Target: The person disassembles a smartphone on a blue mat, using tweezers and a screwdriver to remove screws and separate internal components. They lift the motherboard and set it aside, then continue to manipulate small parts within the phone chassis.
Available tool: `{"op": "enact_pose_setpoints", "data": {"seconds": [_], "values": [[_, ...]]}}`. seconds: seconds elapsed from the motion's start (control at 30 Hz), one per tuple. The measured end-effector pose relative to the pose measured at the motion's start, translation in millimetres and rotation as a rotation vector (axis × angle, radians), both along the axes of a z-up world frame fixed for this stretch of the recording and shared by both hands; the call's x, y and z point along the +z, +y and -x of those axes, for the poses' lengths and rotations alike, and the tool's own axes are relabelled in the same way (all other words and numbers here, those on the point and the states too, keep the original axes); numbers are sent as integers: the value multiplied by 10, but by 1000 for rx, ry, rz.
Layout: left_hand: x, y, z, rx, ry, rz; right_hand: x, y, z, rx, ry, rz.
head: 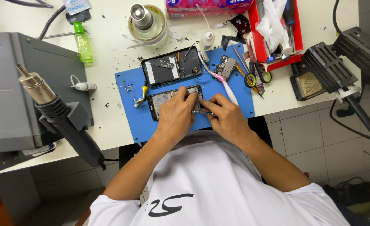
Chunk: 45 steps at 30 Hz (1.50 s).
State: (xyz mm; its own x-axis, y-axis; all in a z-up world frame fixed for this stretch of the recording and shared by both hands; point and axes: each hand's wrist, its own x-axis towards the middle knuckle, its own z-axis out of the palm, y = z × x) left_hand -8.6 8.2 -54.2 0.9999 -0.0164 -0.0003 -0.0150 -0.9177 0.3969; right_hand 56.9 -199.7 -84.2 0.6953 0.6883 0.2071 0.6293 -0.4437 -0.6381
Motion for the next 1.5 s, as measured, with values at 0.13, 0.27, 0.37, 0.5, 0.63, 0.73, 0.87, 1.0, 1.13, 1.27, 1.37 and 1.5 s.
{"op": "enact_pose_setpoints", "data": {"seconds": [0.13, 0.27, 0.37, 0.5, 0.63, 0.73, 0.87, 1.0, 1.13, 1.27, 1.37, 1.5], "values": [[45, 12, 11, 11, 0, 18, -17, -5, 2, 16, -15, 32], [65, 14, 30, 21, 21, 31, -13, 3, 2, 15, -31, 63], [57, 38, 26, 17, 4, 33, 0, 9, 3, 7, 13, 106], [48, 33, 39, 18, -7, 39, 48, 35, -9, 8, 15, 127], [53, 37, 60, 16, 5, 51, 125, 66, -13, 11, 31, 154], [62, 51, 91, 9, -5, 52, 107, 74, 24, 12, -23, 193], [98, 86, 115, -11, -58, 70, 129, 108, 109, -16, -97, 273], [36, 114, 106, -40, -55, 81, 300, 193, 135, -28, -124, 316], [-36, 114, 99, -53, -54, 100, 508, 187, -74, 21, 110, 307], [-182, 118, 128, -68, -80, 117, 653, 219, -330, 56, 452, 180], [-173, 137, 168, -87, -96, 109, 737, 274, -390, 67, 533, 170], [35, 166, 185, -111, -122, 105, 717, 229, -449, 71, 599, 173]]}}
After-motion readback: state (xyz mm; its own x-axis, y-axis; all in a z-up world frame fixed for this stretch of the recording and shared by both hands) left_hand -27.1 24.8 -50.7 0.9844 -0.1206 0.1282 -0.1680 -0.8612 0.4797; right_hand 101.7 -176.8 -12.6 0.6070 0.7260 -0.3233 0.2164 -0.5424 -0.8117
